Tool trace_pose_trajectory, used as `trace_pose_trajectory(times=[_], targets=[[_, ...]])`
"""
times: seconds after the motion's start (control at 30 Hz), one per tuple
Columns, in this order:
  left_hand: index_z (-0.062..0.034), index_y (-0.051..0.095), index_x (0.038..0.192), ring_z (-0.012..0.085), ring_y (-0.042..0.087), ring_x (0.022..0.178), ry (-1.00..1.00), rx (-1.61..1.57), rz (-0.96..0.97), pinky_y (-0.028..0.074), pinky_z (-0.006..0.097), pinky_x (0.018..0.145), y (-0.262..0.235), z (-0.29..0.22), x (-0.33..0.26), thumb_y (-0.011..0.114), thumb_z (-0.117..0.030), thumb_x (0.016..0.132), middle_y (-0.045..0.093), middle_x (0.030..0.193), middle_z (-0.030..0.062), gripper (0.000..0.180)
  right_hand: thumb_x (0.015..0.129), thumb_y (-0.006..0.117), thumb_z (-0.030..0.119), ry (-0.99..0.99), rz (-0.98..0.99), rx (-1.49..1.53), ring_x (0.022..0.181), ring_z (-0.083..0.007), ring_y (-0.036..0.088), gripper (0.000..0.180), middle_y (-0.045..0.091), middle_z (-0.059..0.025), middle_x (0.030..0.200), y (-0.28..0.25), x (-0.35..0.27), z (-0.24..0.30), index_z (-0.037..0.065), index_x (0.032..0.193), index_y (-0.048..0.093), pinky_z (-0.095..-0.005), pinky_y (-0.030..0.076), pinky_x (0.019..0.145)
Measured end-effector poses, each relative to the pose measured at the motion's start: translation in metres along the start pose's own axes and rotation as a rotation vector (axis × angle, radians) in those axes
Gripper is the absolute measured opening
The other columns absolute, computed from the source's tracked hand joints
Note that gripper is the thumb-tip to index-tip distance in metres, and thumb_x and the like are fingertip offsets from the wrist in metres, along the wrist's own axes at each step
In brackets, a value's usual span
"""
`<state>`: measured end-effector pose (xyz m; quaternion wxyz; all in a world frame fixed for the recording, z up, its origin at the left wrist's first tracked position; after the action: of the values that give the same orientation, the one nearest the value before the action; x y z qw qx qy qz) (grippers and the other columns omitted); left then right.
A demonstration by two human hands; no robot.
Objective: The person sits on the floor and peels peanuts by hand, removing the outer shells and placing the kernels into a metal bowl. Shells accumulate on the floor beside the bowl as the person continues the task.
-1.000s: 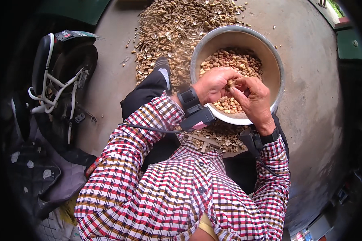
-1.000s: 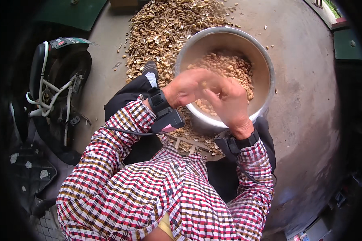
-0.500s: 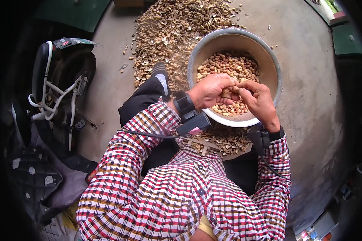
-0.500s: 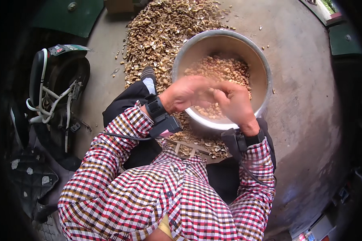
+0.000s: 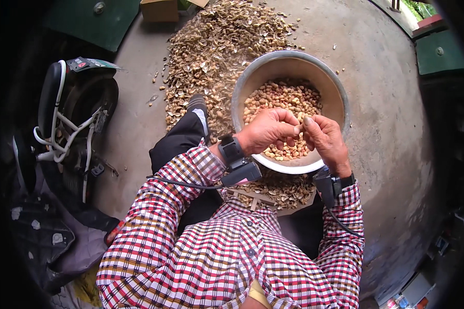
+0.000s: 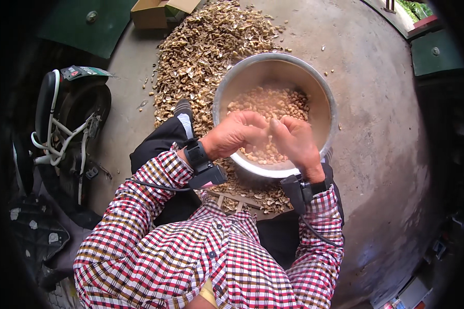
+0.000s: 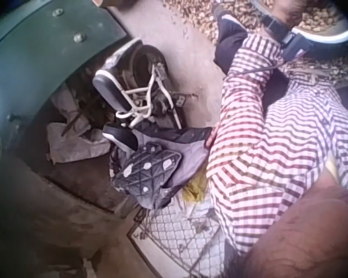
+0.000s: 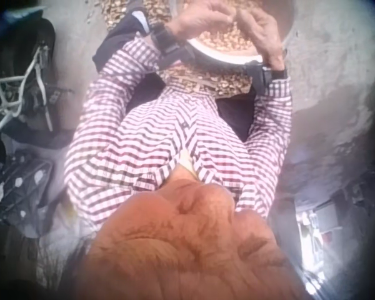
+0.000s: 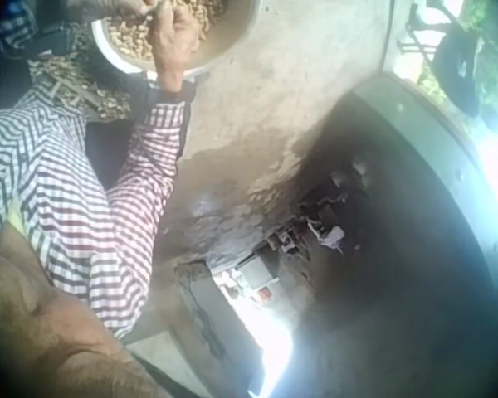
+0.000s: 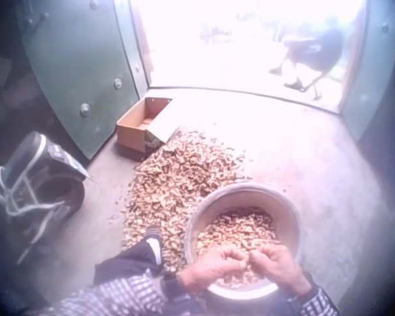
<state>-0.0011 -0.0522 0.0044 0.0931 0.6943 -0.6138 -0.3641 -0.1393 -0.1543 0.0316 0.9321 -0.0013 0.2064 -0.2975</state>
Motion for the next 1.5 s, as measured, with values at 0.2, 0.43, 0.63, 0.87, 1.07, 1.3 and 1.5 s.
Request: trace_pose_trajectory(times=[0.2,0.43,0.63,0.87,1.07,1.3,1.5], targets=[[-0.0018,0.056,0.091,0.0134,0.065,0.064,-0.026,-0.146,0.036,0.048,0.02,0.043,-0.001,0.003,0.004,0.061,-0.008,0.083,0.064,0.08,0.0099,0.011,0.092,0.054,0.026,-0.15,-0.061,-0.118,0.055,-0.0069,0.047,0.03,0.051,-0.0015,0.06,-0.002,-0.004,0.0,0.001,0.078,0.059,-0.0241,0.038,0.05],[-0.0017,0.056,0.084,0.0134,0.065,0.058,-0.061,-0.066,0.092,0.046,0.02,0.04,0.003,0.0,0.002,0.06,-0.007,0.081,0.064,0.075,0.0102,0.007,0.088,0.058,0.022,-0.411,-0.125,-0.456,0.053,-0.019,0.048,0.028,0.05,-0.0136,0.06,0.004,-0.007,0.005,0.0,0.072,0.057,-0.0331,0.038,0.051],[-0.0022,0.055,0.081,0.013,0.064,0.056,-0.071,-0.028,0.096,0.044,0.019,0.039,0.008,-0.001,0.001,0.058,-0.006,0.08,0.064,0.071,0.0097,0.005,0.089,0.056,0.021,-0.406,-0.092,-0.369,0.054,-0.0236,0.049,0.029,0.05,-0.0144,0.06,0.007,-0.009,0.0,0.0,0.07,0.055,-0.0348,0.038,0.052],[-0.0016,0.057,0.081,0.0117,0.06,0.051,-0.044,-0.008,0.041,0.039,0.019,0.036,0.01,0.001,-0.002,0.057,-0.006,0.08,0.063,0.068,0.0096,0.005,0.091,0.052,0.017,-0.513,-0.146,-0.449,0.054,-0.024,0.049,0.026,0.05,-0.014,0.06,0.015,-0.014,0.01,0.001,0.071,0.057,-0.0355,0.038,0.052],[-0.0014,0.057,0.084,0.0136,0.058,0.049,-0.05,-0.142,-0.021,0.035,0.021,0.036,0.017,-0.001,-0.003,0.056,-0.004,0.081,0.062,0.07,0.0115,0.004,0.092,0.051,0.015,-0.502,-0.225,-0.442,0.054,-0.0228,0.051,0.024,0.051,-0.0122,0.06,0.017,-0.015,0.014,0.001,0.073,0.058,-0.0346,0.039,0.052],[-0.0031,0.056,0.084,0.0154,0.06,0.052,-0.028,-0.274,0.011,0.038,0.022,0.035,0.02,0.002,0.004,0.058,-0.008,0.083,0.062,0.076,0.0124,0.005,0.093,0.051,0.013,-0.505,-0.313,-0.349,0.054,-0.0178,0.052,0.023,0.054,-0.0092,0.061,0.013,-0.02,0.011,0.001,0.074,0.058,-0.0317,0.039,0.051],[-0.0018,0.056,0.089,0.0152,0.062,0.056,0.015,-0.293,0.063,0.04,0.021,0.038,0.019,0.004,0.01,0.057,-0.005,0.084,0.062,0.077,0.0099,0.006,0.094,0.05,0.013,-0.541,-0.349,-0.307,0.057,-0.0185,0.053,0.023,0.055,-0.0092,0.064,0.006,-0.022,0.006,0.001,0.077,0.058,-0.0314,0.04,0.054]])
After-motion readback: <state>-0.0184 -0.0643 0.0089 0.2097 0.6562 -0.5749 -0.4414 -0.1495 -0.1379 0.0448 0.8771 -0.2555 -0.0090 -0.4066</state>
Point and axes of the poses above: each hand's wrist, its own x-axis towards the middle knuckle, its own y-axis out of the palm, z = x × y, the point moved 2 cm from there along x, towards the middle knuckle
